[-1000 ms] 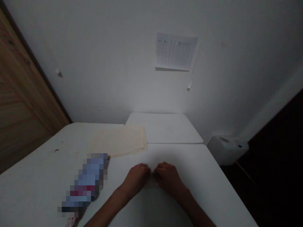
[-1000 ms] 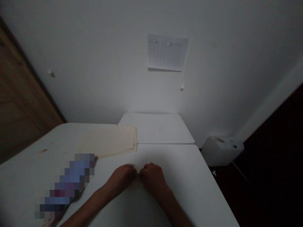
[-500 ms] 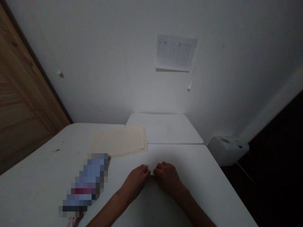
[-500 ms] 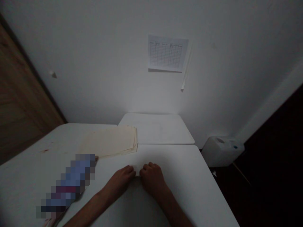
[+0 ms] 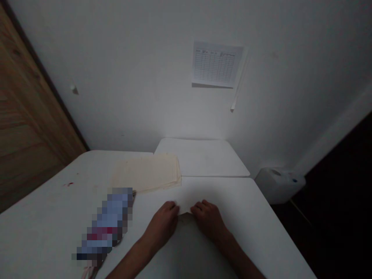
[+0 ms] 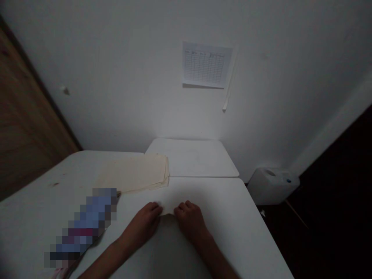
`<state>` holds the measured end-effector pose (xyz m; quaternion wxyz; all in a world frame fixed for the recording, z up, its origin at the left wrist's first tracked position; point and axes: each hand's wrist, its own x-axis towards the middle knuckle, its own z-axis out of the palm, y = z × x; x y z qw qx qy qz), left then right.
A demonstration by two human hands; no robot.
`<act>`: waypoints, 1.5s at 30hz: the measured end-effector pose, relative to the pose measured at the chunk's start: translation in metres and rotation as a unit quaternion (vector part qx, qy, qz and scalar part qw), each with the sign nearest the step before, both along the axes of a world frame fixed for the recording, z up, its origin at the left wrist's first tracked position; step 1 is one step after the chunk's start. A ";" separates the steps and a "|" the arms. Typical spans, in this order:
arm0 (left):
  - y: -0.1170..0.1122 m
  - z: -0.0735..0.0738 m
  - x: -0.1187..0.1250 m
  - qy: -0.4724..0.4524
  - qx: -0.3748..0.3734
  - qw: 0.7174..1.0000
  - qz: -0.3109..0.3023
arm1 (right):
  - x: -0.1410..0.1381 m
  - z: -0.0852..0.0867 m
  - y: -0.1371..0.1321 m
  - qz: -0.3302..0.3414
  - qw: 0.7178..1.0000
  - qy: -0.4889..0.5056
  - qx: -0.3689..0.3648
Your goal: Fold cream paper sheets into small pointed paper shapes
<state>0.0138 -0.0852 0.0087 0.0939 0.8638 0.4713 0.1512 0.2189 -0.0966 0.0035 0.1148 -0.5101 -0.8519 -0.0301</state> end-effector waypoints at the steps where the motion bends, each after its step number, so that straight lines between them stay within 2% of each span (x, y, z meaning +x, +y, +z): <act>1: 0.000 -0.001 -0.002 -0.036 0.004 0.999 0.002 | 0.001 0.002 0.000 -0.008 1.000 0.012 -0.008; 4: 0.002 -0.005 -0.009 -0.133 -0.013 0.991 0.026 | 0.002 0.011 0.001 -0.036 0.996 0.064 -0.047; 8: 0.005 -0.005 -0.016 -0.217 -0.080 0.972 0.051 | 0.001 0.023 0.003 -0.079 0.985 0.119 -0.102; 14: 0.007 -0.003 -0.018 -0.246 -0.090 0.964 0.045 | -0.003 0.029 0.003 -0.092 0.982 0.130 -0.105; 18: 0.007 -0.001 -0.018 -0.194 -0.062 0.978 0.038 | -0.002 0.024 0.002 -0.085 0.982 0.137 -0.100; 23: 0.005 -0.002 -0.017 -0.084 0.023 0.996 0.018 | 0.003 0.013 -0.001 -0.064 0.987 0.130 -0.068; 26: 0.002 -0.003 -0.012 -0.081 0.053 0.994 -0.040 | 0.003 0.006 -0.003 -0.047 0.994 0.093 -0.040; 29: 0.001 -0.001 -0.003 -0.079 0.052 0.990 -0.100 | 0.003 -0.001 -0.003 -0.029 0.998 0.061 -0.016; 33: 0.003 -0.004 0.004 0.007 0.053 0.994 -0.099 | 0.005 -0.007 -0.003 -0.014 0.999 0.050 0.014; 37: 0.004 -0.015 -0.001 0.093 0.091 0.985 -0.116 | 0.009 -0.012 -0.003 0.014 0.999 0.039 0.035; 40: 0.000 -0.022 -0.005 0.120 0.100 0.979 -0.130 | 0.010 -0.015 -0.003 0.039 0.998 0.034 0.041; 45: -0.006 -0.024 -0.011 0.142 0.098 0.975 -0.143 | 0.011 -0.013 -0.004 0.055 0.998 0.029 0.031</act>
